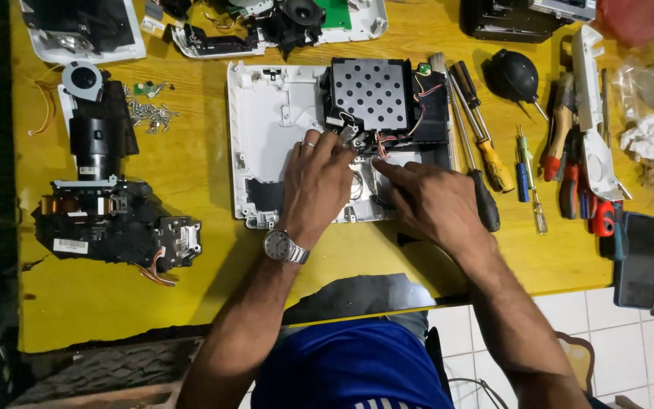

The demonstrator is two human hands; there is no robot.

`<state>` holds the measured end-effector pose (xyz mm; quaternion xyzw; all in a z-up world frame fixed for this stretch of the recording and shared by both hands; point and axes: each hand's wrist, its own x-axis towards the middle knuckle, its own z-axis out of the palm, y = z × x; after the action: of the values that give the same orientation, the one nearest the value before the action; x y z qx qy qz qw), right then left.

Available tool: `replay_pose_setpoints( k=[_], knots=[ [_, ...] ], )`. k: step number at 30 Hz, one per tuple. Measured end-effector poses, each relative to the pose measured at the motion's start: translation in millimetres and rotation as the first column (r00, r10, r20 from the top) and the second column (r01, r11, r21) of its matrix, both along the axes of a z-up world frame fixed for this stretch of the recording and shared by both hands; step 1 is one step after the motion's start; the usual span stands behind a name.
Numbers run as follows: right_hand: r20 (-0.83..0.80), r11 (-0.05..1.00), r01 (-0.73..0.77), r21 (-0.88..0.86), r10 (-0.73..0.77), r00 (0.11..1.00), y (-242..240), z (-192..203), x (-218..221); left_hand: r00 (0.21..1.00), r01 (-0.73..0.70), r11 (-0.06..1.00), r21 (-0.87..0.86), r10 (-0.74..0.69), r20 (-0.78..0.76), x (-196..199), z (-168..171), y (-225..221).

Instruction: The person is reassembling an electronic device, carefully connecting internal wiring harnesses and using a screwdriver to secure components into the casing.

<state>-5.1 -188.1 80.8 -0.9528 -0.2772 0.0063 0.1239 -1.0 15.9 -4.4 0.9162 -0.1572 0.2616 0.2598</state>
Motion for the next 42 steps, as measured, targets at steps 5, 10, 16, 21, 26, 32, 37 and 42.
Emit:
replay_pose_setpoints(
  k=[5,10,16,21,26,32,37,42],
  knots=[
    [-0.126,0.991,-0.042,-0.125,0.026,0.992,13,15,20,1.000,0.007,0.997,-0.080,-0.006,0.016,2,-8,4],
    [-0.197,0.988,-0.062,-0.143,0.033,0.980,8,11,25,0.997,-0.059,0.996,-0.063,0.061,0.040,4,-15,-3],
    [-0.129,0.975,-0.048,-0.215,0.020,0.991,4,-13,32,0.995,-0.090,0.991,-0.096,0.093,0.032,4,-13,-6],
    [-0.078,0.966,-0.028,-0.258,0.008,0.997,0,-14,30,0.995,-0.053,0.994,-0.095,0.060,0.078,4,-5,-1],
    [-0.158,0.884,0.031,0.467,0.050,0.986,-20,-8,19,0.986,-0.042,0.988,-0.148,0.065,0.154,2,6,-3],
    [-0.080,0.810,0.059,0.583,-0.014,0.997,-58,-4,69,0.982,-0.055,0.972,-0.229,0.094,0.162,8,3,-19],
    [-0.422,0.933,0.054,0.355,0.108,0.900,-56,-8,109,0.997,-0.060,0.980,-0.189,0.067,0.031,9,1,-23],
    [-0.414,0.928,0.065,0.367,0.100,0.905,-57,-13,114,0.997,-0.071,0.982,-0.174,0.066,-0.034,10,-3,-20]
  ],
)
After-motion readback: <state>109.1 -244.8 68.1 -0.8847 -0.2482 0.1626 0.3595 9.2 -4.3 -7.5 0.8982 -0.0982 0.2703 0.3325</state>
